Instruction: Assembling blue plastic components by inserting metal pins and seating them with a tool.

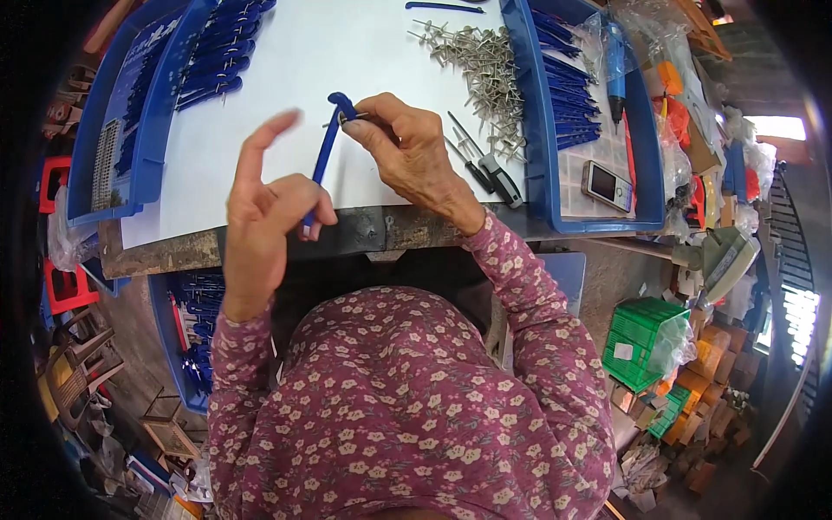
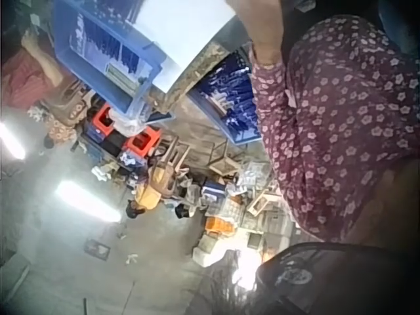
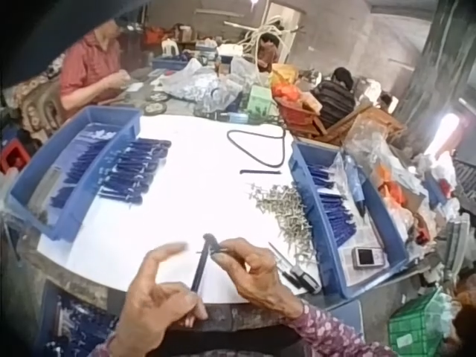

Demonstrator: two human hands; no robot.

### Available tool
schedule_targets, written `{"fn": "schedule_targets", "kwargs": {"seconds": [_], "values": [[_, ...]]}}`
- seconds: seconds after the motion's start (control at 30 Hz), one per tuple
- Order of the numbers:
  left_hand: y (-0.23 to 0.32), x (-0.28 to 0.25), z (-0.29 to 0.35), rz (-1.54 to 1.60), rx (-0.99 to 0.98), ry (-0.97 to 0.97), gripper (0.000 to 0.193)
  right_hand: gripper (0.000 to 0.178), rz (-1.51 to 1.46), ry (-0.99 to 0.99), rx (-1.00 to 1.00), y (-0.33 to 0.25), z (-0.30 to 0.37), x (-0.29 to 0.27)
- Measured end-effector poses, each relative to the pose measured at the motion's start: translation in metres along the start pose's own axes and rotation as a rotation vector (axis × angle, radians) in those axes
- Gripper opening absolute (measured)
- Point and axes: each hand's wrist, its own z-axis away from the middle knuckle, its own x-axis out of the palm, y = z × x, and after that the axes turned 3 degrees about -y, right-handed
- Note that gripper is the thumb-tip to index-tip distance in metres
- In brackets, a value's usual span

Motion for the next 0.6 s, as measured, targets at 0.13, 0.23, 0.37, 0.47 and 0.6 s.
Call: {"fn": "schedule_targets", "kwargs": {"seconds": [0.13, 0.23, 0.37, 0.47, 0.6], "values": [[0.005, -0.025, -0.01, 0.287, -0.029, -0.034, 0.043, 0.016, -0.029, -0.199, 0.017, -0.011, 0.0, -0.012], [0.008, -0.037, -0.023, 0.359, 0.068, -0.064, 0.057, 0.018, -0.124, -0.37, 0.15, -0.025, 0.001, -0.017], [-0.004, -0.047, -0.043, 0.354, 0.055, -0.026, 0.045, 0.019, -0.422, -0.371, 0.17, -0.033, 0.002, -0.014], [-0.019, -0.046, -0.05, 0.367, -0.092, -0.102, 0.029, 0.023, -0.557, -0.348, 0.178, -0.033, 0.001, -0.014], [-0.037, -0.029, -0.044, 0.333, -0.244, -0.06, 0.037, 0.025, -0.649, -0.311, 0.051, -0.028, -0.006, -0.015]]}}
